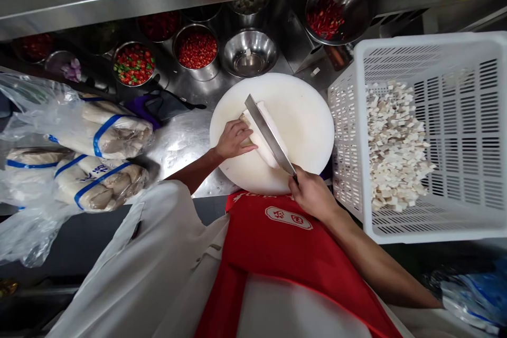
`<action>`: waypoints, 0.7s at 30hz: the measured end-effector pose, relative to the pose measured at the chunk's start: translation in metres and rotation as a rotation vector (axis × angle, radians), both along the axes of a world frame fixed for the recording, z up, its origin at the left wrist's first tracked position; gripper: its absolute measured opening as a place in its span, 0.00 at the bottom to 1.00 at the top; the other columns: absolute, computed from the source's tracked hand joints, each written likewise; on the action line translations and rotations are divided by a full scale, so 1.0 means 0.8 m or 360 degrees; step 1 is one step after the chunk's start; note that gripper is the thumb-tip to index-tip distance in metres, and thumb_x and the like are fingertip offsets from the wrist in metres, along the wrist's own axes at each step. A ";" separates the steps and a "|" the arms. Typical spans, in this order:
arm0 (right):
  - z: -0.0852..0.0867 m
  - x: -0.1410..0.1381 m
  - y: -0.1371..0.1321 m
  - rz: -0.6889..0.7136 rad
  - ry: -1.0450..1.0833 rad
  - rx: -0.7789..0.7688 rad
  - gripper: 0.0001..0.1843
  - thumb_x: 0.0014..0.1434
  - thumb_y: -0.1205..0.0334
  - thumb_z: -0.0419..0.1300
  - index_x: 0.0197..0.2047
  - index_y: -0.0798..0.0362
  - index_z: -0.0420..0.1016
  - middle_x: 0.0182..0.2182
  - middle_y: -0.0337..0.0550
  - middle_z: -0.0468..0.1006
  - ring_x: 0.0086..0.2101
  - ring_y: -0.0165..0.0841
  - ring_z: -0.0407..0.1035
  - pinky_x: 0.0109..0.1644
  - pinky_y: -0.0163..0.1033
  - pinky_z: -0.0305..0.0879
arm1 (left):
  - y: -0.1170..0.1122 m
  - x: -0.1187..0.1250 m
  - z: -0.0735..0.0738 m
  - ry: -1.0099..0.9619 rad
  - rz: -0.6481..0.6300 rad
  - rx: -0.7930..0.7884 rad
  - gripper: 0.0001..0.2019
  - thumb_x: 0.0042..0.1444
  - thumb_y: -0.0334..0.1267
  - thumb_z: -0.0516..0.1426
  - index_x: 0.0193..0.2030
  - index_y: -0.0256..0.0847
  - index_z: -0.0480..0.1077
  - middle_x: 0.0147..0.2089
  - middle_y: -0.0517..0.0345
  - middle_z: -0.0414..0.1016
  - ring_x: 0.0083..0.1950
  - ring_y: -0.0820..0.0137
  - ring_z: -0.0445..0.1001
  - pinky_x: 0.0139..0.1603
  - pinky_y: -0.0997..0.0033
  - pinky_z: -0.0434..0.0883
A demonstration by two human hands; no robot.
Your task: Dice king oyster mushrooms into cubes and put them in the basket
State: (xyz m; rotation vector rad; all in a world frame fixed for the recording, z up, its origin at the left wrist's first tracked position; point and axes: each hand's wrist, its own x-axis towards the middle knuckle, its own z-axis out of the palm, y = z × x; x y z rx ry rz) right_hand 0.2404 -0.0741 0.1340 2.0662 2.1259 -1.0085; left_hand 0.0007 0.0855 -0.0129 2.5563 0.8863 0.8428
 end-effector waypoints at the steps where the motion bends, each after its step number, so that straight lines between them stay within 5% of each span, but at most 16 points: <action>1: 0.006 -0.002 -0.001 0.0008 -0.0010 -0.0016 0.21 0.67 0.63 0.46 0.59 0.60 0.67 0.40 0.53 0.82 0.38 0.44 0.77 0.41 0.41 0.66 | 0.000 0.000 0.000 -0.0014 -0.0003 0.0013 0.26 0.50 0.61 0.63 0.45 0.43 0.70 0.47 0.48 0.71 0.55 0.56 0.68 0.55 0.50 0.69; 11: 0.026 -0.014 0.004 0.0135 -0.0039 -0.0161 0.20 0.67 0.65 0.45 0.58 0.59 0.65 0.37 0.51 0.82 0.37 0.42 0.77 0.39 0.40 0.63 | 0.001 0.001 0.000 0.0053 -0.0005 -0.0090 0.26 0.49 0.63 0.62 0.44 0.44 0.72 0.47 0.48 0.70 0.55 0.55 0.66 0.55 0.48 0.68; 21: 0.044 -0.018 0.043 0.0174 -0.0209 -0.0429 0.09 0.66 0.65 0.47 0.45 0.56 0.66 0.31 0.50 0.81 0.31 0.41 0.76 0.31 0.39 0.54 | 0.002 0.004 0.002 0.0007 -0.0027 -0.0068 0.27 0.49 0.64 0.62 0.43 0.42 0.71 0.47 0.48 0.70 0.54 0.56 0.67 0.54 0.49 0.68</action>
